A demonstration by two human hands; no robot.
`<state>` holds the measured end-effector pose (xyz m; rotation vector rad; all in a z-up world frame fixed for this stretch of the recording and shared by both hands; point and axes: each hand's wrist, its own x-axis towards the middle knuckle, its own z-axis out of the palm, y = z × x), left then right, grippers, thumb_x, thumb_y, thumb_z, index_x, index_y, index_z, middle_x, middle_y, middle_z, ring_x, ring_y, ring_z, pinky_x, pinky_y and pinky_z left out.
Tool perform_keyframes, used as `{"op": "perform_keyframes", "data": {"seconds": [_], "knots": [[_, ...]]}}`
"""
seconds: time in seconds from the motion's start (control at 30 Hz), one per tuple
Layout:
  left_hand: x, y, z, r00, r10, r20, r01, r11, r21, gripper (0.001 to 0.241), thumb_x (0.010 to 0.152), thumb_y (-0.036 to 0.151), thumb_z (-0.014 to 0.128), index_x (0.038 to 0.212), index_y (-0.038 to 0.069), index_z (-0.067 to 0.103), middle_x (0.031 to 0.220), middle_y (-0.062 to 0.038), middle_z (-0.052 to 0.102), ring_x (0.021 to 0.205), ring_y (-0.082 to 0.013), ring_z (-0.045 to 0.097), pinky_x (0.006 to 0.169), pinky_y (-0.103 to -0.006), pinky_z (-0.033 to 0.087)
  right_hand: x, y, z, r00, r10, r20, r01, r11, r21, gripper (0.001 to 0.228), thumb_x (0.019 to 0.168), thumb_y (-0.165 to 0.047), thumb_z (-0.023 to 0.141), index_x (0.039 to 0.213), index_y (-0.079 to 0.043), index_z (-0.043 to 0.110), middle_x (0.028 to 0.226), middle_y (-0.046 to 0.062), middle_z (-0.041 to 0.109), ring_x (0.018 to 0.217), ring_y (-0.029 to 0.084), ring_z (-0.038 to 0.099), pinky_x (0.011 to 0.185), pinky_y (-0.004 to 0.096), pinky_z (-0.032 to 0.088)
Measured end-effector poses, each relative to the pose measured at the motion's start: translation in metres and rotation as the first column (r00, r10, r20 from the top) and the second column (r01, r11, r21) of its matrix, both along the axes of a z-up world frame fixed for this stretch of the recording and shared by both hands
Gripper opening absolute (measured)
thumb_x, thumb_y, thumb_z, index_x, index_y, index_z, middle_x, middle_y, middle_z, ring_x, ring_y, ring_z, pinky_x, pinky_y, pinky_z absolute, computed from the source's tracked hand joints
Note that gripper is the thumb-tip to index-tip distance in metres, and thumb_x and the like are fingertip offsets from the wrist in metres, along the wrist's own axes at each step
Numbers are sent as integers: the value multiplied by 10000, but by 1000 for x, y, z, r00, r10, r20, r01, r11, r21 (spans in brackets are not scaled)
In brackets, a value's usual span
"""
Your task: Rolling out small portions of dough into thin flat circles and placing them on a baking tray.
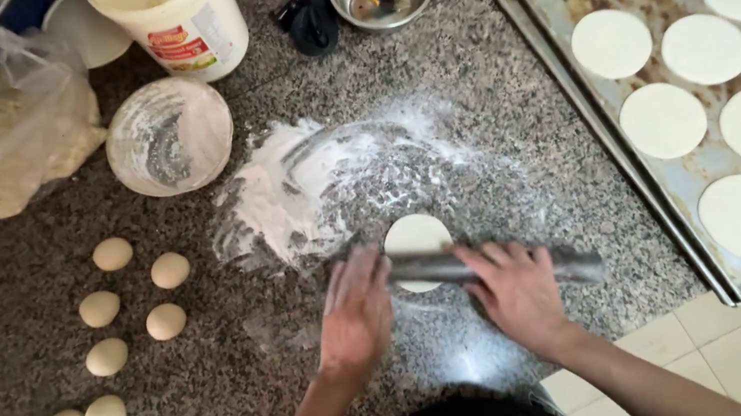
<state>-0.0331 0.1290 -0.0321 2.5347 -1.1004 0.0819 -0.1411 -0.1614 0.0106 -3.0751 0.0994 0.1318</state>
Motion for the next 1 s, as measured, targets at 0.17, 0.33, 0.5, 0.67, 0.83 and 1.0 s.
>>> {"op": "perform_keyframes", "data": {"seconds": [0.17, 0.33, 0.5, 0.67, 0.83, 1.0], "knots": [[27, -78, -21, 985, 164, 48, -163, 986, -15, 689, 1095, 336, 684, 1709, 50, 562, 1645, -209, 639, 1546, -389, 602, 1258, -579, 469, 18, -40, -10, 928, -371, 27, 371, 929, 6, 654, 1023, -550, 793, 1644, -413, 641, 1369, -24, 749, 1253, 339, 756, 1061, 610, 538], [53, -123, -9, 883, 393, -257, -365, 919, 150, 589, 1035, 524, 767, 1537, 221, 712, 1340, -79, 791, 1273, -337, 678, 1033, -594, 527, 21, -55, 10, 867, -499, 6, 494, 860, 127, 659, 1071, -531, 782, 1689, -368, 622, 1408, 1, 732, 1299, 366, 736, 1097, 645, 523], [41, -99, 41, 322, -185, -928, -478, 814, -329, 369, 949, 261, 962, 1116, -42, 834, 783, -283, 773, 537, -340, 786, 414, -398, 660, 27, -47, 29, 850, -527, 5, 519, 838, 169, 671, 1073, -522, 786, 1695, -336, 618, 1442, 19, 712, 1337, 384, 711, 1139, 672, 511], [29, -62, 74, 542, 310, -781, -464, 885, 30, 600, 1053, 419, 746, 1570, 138, 627, 1386, -267, 745, 1286, -446, 776, 1004, -600, 659, 38, -24, 23, 908, -418, 14, 415, 904, 108, 668, 1039, -531, 808, 1662, -354, 645, 1401, -2, 741, 1308, 363, 733, 1135, 655, 523], [6, -16, 23, 919, 274, 283, -254, 961, -106, 727, 993, 326, 842, 1675, 150, 664, 1446, -149, 662, 1487, -373, 628, 1250, -589, 508, 18, 10, -10, 989, -146, 6, 146, 989, -5, 577, 1031, -556, 761, 1590, -437, 683, 1303, -68, 767, 1223, 263, 754, 1088, 568, 526], [-22, 3, 22, 978, 177, 111, -179, 984, 5, 601, 1142, 500, 655, 1608, 120, 668, 1725, -118, 634, 1652, -313, 527, 1307, -634, 422, -1, 38, 7, 977, 61, 205, -73, 996, 53, 778, 1076, -657, 631, 1790, -372, 506, 1673, -29, 636, 1603, 287, 518, 1315, 631, 280]]}}
